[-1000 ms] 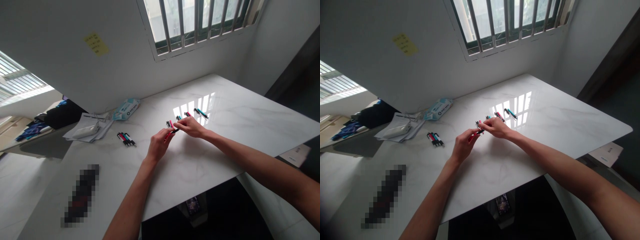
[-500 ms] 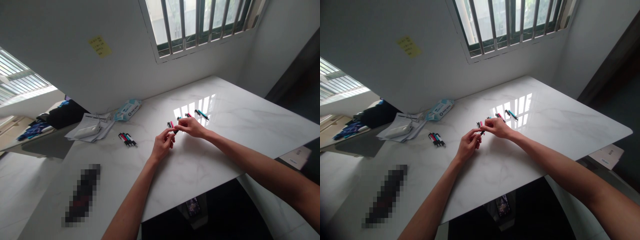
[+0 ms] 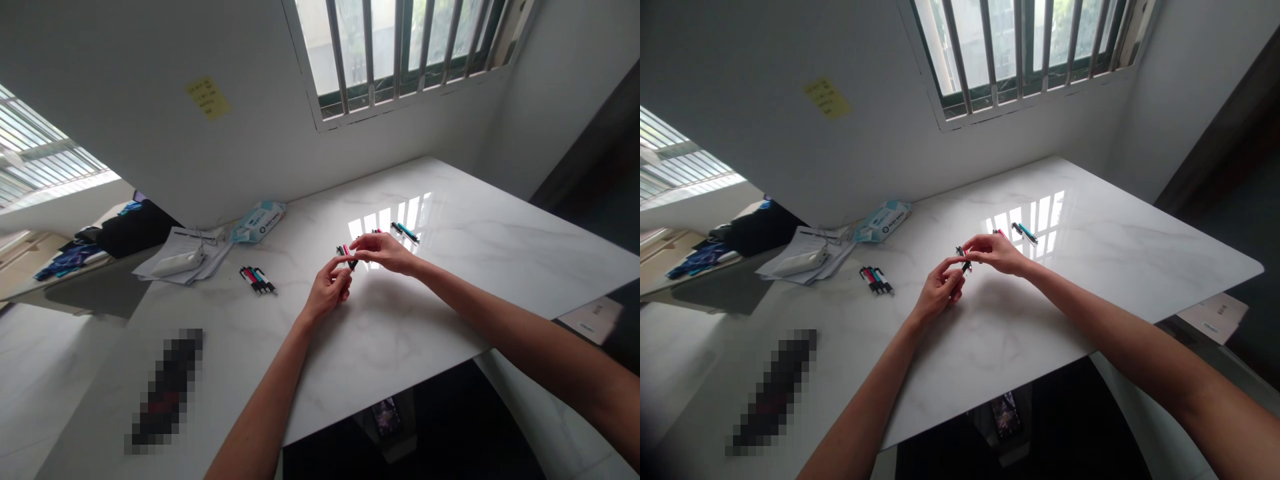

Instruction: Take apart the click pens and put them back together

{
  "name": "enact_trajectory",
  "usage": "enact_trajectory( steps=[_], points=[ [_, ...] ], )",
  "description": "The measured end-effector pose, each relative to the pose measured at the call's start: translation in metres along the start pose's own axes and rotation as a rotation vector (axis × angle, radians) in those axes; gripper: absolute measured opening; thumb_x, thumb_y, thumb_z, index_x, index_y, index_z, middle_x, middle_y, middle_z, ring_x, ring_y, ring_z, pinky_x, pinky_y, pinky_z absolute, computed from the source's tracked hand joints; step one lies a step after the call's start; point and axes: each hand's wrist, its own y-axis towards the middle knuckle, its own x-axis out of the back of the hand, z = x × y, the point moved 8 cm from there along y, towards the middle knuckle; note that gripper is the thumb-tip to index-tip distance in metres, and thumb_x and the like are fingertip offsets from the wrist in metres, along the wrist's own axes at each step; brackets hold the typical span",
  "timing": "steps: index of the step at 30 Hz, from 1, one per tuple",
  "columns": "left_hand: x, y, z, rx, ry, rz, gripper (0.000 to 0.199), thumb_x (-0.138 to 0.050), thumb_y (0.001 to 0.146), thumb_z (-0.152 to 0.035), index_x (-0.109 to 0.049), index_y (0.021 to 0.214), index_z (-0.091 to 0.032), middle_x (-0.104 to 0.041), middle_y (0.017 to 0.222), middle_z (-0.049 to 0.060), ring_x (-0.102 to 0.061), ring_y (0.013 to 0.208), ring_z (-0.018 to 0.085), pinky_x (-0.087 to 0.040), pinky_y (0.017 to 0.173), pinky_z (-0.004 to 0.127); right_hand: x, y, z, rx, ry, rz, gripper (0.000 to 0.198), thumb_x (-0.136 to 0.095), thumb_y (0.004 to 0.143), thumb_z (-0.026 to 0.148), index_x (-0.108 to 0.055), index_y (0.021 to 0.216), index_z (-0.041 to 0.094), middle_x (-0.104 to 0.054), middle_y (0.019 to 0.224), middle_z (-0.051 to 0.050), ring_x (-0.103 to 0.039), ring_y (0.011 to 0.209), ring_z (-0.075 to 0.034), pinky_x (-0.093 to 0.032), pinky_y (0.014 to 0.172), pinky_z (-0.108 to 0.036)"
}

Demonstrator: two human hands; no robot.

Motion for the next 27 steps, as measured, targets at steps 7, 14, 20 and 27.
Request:
enact_trajectory(
  steps=[7,14,20,27],
  points=[
    [-0.002,-0.004,0.0,0.059,-0.096,-0.011,0.056,-0.081,0.085,-0.055,-0.064,0.128,-0.022,-0.049,0.067,-0.008,-0.046,0.046,0.005,-0.03,0.043,0.019,-0.002,-0.003,0.017,0.078,0.071,-0.005,0.038,-0.089,0.079,0.045,-0.076,0.103,0.019,-0.077,0.092,-0.005,-0.073,0.087,-0.019,-0.062,0.084,-0.037],
    [-0.001,-0.006,-0.002,0.1,-0.214,0.056,0.053,-0.069,0.093,-0.059,-0.066,0.123,-0.016,-0.051,0.062,-0.005,-0.04,0.046,0.006,-0.024,0.045,0.02,0.02,-0.011,0.043,0.172,-0.028,-0.212,0.039,-0.09,0.076,0.05,-0.073,0.093,0.019,-0.077,0.093,-0.005,-0.074,0.09,-0.021,-0.063,0.093,-0.043],
    [0.004,-0.005,-0.002,0.104,-0.277,-0.004,0.045,-0.072,0.09,-0.052,-0.064,0.117,-0.017,-0.047,0.061,-0.007,-0.032,0.048,0.006,-0.021,0.045,0.019,0.081,-0.061,0.025,0.026,-0.456,-0.355,0.022,-0.078,0.088,0.039,-0.078,0.1,0.021,-0.081,0.102,-0.008,-0.077,0.096,-0.025,-0.063,0.096,-0.046],
    [0.009,-0.005,-0.001,0.103,-0.292,-0.061,0.044,-0.074,0.088,-0.05,-0.064,0.115,-0.018,-0.048,0.06,-0.006,-0.034,0.048,0.007,-0.022,0.046,0.02,0.103,-0.126,0.009,-0.175,-0.944,-0.312,0.015,-0.065,0.092,0.025,-0.079,0.097,0.023,-0.082,0.094,-0.007,-0.079,0.086,-0.026,-0.063,0.08,-0.04]
  ],
)
